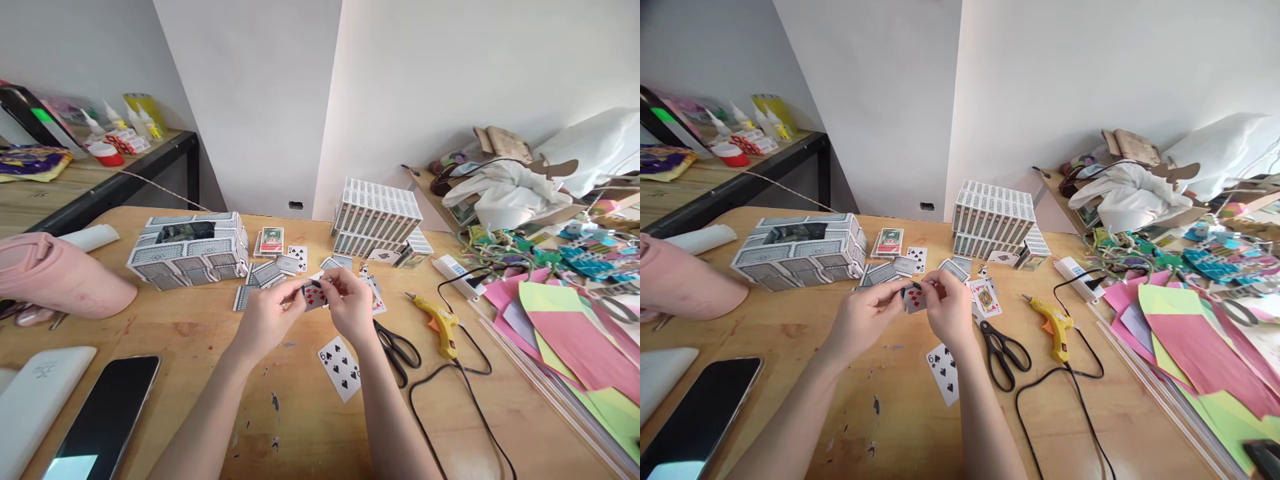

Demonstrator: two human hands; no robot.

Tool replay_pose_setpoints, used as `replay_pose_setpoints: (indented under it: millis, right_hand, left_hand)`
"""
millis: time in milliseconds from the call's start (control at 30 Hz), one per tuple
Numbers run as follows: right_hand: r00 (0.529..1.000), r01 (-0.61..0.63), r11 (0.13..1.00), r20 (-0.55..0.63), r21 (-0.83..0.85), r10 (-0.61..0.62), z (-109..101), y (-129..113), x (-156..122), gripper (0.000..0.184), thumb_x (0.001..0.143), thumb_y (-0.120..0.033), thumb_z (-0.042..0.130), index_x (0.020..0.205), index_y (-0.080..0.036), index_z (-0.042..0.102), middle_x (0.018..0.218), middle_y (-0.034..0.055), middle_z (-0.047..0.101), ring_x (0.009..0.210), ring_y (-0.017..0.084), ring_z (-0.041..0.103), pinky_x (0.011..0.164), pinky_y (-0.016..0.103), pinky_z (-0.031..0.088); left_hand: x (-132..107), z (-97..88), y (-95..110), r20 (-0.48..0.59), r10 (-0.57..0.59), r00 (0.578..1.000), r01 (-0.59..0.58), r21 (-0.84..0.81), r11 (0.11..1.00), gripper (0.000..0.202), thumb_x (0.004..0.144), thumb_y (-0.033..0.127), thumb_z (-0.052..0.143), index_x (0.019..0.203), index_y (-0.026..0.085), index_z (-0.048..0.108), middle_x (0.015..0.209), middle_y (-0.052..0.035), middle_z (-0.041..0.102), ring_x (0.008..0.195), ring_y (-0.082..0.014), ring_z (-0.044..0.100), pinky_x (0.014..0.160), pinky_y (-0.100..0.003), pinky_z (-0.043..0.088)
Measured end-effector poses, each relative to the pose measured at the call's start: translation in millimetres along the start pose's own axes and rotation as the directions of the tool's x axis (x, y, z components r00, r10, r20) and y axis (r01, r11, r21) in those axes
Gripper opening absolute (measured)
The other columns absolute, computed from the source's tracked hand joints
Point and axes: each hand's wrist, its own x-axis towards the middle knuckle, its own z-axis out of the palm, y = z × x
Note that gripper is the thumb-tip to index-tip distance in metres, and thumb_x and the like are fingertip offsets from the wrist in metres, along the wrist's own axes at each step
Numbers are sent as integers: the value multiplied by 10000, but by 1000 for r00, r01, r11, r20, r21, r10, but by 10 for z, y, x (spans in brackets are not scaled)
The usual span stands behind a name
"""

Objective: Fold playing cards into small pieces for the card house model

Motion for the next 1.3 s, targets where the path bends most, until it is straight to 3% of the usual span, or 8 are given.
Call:
replay_pose_setpoints:
  millis: [333,500,600,667,800,967,1100,1300]
  right_hand:
    - [999,-42,999,-6,-17,42,-12,54,12,94,760,-250,522,700,-191,564,564,-17,560,479,110,495,478,227,398]
    - [987,-162,976,40,143,158,1,63,23,165,775,-345,535,720,-191,521,520,-34,513,415,97,455,402,218,373]
    - [974,-224,948,86,228,210,8,57,30,199,795,-389,513,770,-192,502,551,-30,543,375,91,464,360,215,376]
    - [985,-164,977,83,137,154,5,51,33,179,788,-365,530,828,-191,541,662,3,615,441,100,520,405,221,416]
    - [999,6,990,53,-139,2,-11,53,27,139,767,-300,570,850,-207,631,800,25,672,652,136,592,566,235,461]
    - [992,-18,981,117,-193,42,-17,59,1,212,818,-301,480,792,-190,659,667,3,655,538,108,565,549,221,441]
    - [981,-125,991,146,-43,130,-1,57,3,286,837,-334,421,802,-153,639,604,6,603,520,111,554,485,210,446]
    - [936,-291,932,267,216,231,22,69,31,325,791,-459,513,883,-162,608,638,8,612,479,101,533,424,226,500]
  left_hand:
    - [1,-26,22,79,-59,995,61,-26,998,350,762,160,456,1051,211,646,747,21,697,623,-122,624,599,-226,527]
    - [19,-1,-6,80,-113,990,131,-282,950,358,795,232,496,1148,200,547,1079,-61,652,924,-173,634,760,-273,537]
    - [38,32,-32,65,-195,979,205,-372,905,271,784,278,543,1034,175,561,1000,-80,667,855,-183,653,720,-297,553]
    - [47,43,-43,46,-215,975,216,-391,895,229,788,284,541,986,171,566,940,-69,674,786,-171,657,693,-299,556]
    - [55,28,-51,-8,-176,984,167,-285,944,203,787,256,538,964,192,615,926,-42,677,787,-155,644,704,-273,539]
    - [60,14,-72,-131,-176,976,150,-192,970,235,778,229,531,976,209,654,978,-35,680,755,-145,637,644,-246,530]
    - [58,8,-85,-169,-118,978,99,-120,988,244,788,196,493,962,224,663,945,-19,682,717,-127,624,636,-241,520]
    - [55,3,-64,-102,81,991,-85,-42,995,235,829,184,438,934,219,645,967,-34,645,889,-150,594,746,-267,494]
